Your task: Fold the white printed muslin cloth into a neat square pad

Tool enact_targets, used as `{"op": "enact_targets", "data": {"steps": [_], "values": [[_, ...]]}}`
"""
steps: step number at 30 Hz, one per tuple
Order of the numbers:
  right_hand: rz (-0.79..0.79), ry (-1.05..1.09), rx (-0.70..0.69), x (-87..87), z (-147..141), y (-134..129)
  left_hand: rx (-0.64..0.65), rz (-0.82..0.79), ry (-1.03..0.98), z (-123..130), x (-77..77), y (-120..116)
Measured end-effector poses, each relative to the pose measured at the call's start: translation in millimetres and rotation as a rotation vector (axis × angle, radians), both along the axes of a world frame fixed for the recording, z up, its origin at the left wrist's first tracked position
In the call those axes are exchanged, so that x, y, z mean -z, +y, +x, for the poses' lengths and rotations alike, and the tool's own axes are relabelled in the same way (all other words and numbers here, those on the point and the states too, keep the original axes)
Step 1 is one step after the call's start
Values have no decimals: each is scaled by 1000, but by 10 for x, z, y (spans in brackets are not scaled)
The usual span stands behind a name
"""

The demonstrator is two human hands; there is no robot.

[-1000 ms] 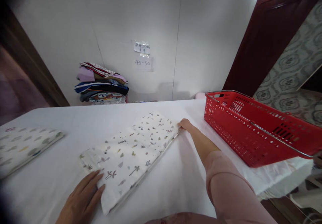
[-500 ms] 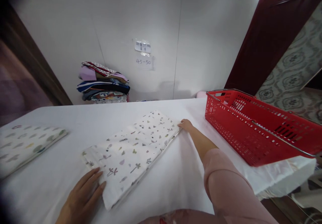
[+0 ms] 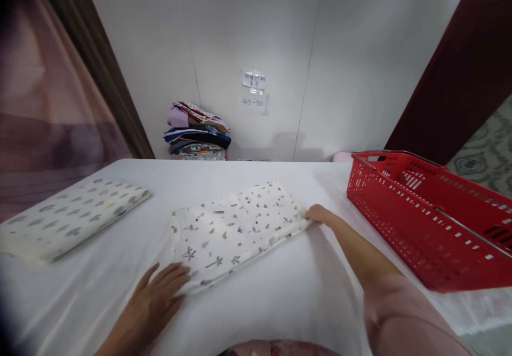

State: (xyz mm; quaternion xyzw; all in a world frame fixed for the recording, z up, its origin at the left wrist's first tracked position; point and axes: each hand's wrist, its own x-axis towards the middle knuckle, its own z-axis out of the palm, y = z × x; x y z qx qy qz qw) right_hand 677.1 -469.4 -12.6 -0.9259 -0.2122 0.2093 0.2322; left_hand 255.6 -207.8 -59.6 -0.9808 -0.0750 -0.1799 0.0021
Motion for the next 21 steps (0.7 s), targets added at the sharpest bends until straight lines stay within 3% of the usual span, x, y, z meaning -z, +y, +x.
{"op": "enact_targets", "data": {"steps": [4, 7, 9, 11, 14, 17, 21], "values": [[-158, 75, -50, 106, -389, -445, -79, -77, 66, -285, -87, 201], [-269, -164, -125, 115, -560, -588, -142, -176, 71, -225, -275, 129], [-196, -382, -190, 69, -667, -484, -180, -213, 4, -17, -402, 17], [-23, -468, -302, 3, -816, -239, -211, -200, -96, 264, -469, -101], [171, -441, -561, -40, -1074, 208, -242, -117, -85, 627, -402, -208], [98, -387, -723, 72, -1202, 495, -326, -77, 72, 732, -204, -201], [-80, -335, -734, 335, -1126, 533, -352, -121, 227, 611, -45, -136]]}}
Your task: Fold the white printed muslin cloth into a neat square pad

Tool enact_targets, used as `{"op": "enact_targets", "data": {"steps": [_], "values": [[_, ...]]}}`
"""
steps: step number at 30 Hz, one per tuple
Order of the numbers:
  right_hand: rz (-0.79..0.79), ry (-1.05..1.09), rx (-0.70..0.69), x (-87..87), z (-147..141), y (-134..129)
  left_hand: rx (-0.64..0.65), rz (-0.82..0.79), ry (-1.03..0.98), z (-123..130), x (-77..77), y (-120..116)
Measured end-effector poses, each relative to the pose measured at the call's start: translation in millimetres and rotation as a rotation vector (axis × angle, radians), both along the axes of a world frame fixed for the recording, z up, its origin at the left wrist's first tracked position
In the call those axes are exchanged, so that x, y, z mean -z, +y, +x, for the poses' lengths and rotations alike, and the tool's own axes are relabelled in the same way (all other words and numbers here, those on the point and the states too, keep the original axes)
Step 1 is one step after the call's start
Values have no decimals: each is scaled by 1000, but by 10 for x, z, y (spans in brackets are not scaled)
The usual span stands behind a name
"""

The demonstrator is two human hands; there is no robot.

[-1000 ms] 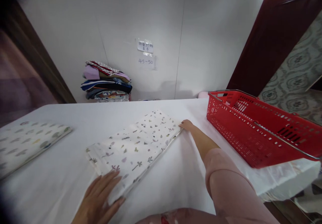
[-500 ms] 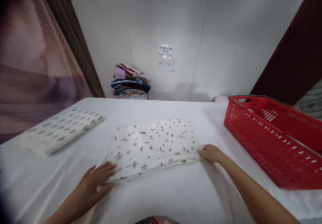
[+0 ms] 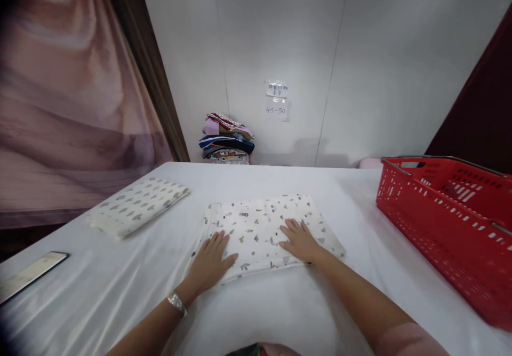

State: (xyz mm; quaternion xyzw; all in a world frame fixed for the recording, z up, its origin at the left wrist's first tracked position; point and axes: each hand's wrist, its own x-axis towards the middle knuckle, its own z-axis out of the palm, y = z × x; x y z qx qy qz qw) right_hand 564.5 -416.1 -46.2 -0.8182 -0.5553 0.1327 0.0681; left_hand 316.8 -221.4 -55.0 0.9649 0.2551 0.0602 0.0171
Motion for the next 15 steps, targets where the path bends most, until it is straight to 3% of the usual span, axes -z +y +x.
{"op": "enact_targets", "data": {"steps": [2, 5, 9, 12, 15], "values": [[-12, 9, -2, 53, 40, -24, -6, -45, 34, -22, -26, 11], [8, 29, -3, -20, 16, 48, -59, -125, 54, 79, -146, 31], [92, -34, -21, -187, 21, 393, -60, 4, -81, 330, -239, 185], [116, -127, 21, -190, 276, 624, -44, 140, -133, 429, -128, 381], [20, -162, 263, -74, 681, 663, 15, 199, -126, 405, 63, 534]]}}
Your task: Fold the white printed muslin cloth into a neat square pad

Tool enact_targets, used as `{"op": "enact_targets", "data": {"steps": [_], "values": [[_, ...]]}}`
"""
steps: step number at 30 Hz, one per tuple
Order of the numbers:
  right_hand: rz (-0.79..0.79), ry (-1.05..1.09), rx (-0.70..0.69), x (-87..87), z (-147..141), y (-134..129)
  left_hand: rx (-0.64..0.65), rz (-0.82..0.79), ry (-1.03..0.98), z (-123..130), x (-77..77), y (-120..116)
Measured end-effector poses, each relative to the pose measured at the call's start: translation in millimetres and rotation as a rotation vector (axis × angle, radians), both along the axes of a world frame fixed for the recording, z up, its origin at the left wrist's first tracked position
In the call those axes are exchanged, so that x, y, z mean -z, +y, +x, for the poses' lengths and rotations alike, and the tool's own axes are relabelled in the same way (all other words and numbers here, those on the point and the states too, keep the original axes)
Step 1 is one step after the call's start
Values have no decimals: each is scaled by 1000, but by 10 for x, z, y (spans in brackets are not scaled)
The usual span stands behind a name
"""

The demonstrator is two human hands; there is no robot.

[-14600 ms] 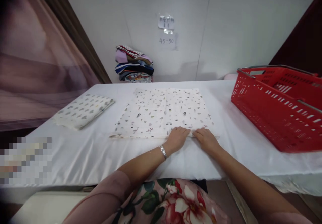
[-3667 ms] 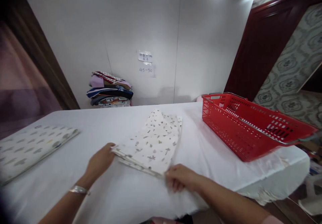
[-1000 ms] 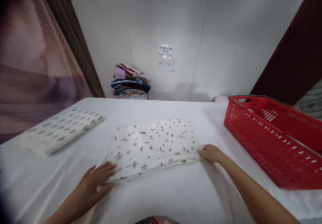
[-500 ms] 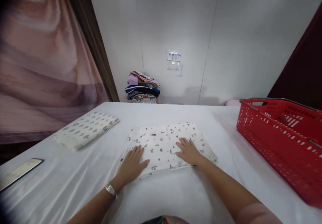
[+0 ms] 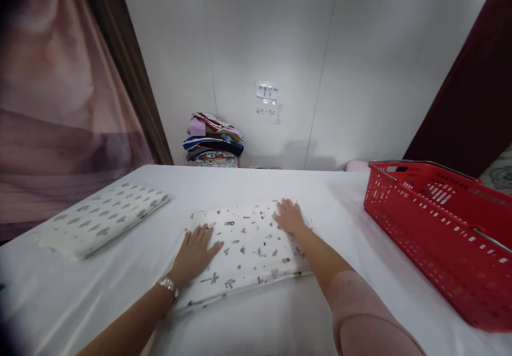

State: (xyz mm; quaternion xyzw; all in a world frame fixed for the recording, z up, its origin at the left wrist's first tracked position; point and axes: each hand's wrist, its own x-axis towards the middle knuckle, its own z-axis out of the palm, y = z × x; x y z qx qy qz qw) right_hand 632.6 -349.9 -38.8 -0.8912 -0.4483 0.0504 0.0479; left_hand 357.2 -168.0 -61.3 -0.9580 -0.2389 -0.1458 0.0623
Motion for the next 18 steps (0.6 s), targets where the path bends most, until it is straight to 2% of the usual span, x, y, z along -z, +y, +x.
{"op": "enact_targets", "data": {"steps": [1, 3, 7, 11, 14, 16, 18], "values": [[-26, 15, 78, 52, 125, -19, 25, 14, 0, -21, 53, 28], [-49, 35, 148, 153, 310, -68, 51, 28, 1, -61, 119, 53], [-36, 30, 129, 250, 416, -114, 3, -37, 46, -63, 98, 42], [-45, -3, 111, 185, 350, -38, -106, -202, 89, 113, -79, 57], [1, -73, 32, 103, 288, 93, -99, -173, 26, 348, -216, 114], [21, -70, -28, 77, 262, 179, -56, -120, 5, 491, -237, 180], [-1, -23, -49, 93, 262, 231, -60, -127, 25, 581, -186, 259]]}}
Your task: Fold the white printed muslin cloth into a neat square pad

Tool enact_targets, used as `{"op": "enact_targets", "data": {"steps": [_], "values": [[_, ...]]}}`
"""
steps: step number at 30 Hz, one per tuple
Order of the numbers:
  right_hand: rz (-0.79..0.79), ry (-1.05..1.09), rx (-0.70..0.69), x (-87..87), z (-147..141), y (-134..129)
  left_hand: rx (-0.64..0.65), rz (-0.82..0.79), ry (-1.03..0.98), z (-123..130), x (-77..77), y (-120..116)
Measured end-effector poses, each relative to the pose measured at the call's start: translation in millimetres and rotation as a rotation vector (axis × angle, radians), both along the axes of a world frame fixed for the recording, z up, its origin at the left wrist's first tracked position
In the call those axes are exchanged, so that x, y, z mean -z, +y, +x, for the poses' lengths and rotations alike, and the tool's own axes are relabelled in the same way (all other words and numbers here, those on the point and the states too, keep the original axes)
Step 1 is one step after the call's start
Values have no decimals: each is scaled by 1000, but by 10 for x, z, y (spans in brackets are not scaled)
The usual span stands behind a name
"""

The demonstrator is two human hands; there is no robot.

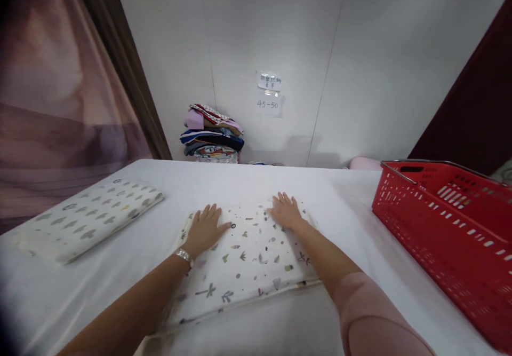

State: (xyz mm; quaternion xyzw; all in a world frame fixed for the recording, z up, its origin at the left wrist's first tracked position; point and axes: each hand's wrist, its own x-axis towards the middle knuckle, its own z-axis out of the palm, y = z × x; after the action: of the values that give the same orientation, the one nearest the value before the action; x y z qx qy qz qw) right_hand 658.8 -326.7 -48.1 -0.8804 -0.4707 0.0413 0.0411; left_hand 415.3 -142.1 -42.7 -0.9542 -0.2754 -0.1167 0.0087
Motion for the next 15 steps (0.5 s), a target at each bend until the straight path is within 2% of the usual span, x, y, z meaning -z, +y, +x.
{"op": "enact_targets", "data": {"steps": [6, 9, 11, 13, 15], "values": [[-40, 54, 39, 132, 120, -7, -58, -61, 12, 12, 234, 143], [-53, 65, 48, 75, 105, 2, -45, -52, 7, 8, 250, 148], [-57, 67, 58, 1, -21, -2, -42, -40, 2, 15, 240, 139], [-25, 49, -18, -56, -252, -40, -43, -39, -3, 22, 231, 124], [14, 50, -205, -70, -539, -116, -46, -58, -1, 27, 231, 111]]}}
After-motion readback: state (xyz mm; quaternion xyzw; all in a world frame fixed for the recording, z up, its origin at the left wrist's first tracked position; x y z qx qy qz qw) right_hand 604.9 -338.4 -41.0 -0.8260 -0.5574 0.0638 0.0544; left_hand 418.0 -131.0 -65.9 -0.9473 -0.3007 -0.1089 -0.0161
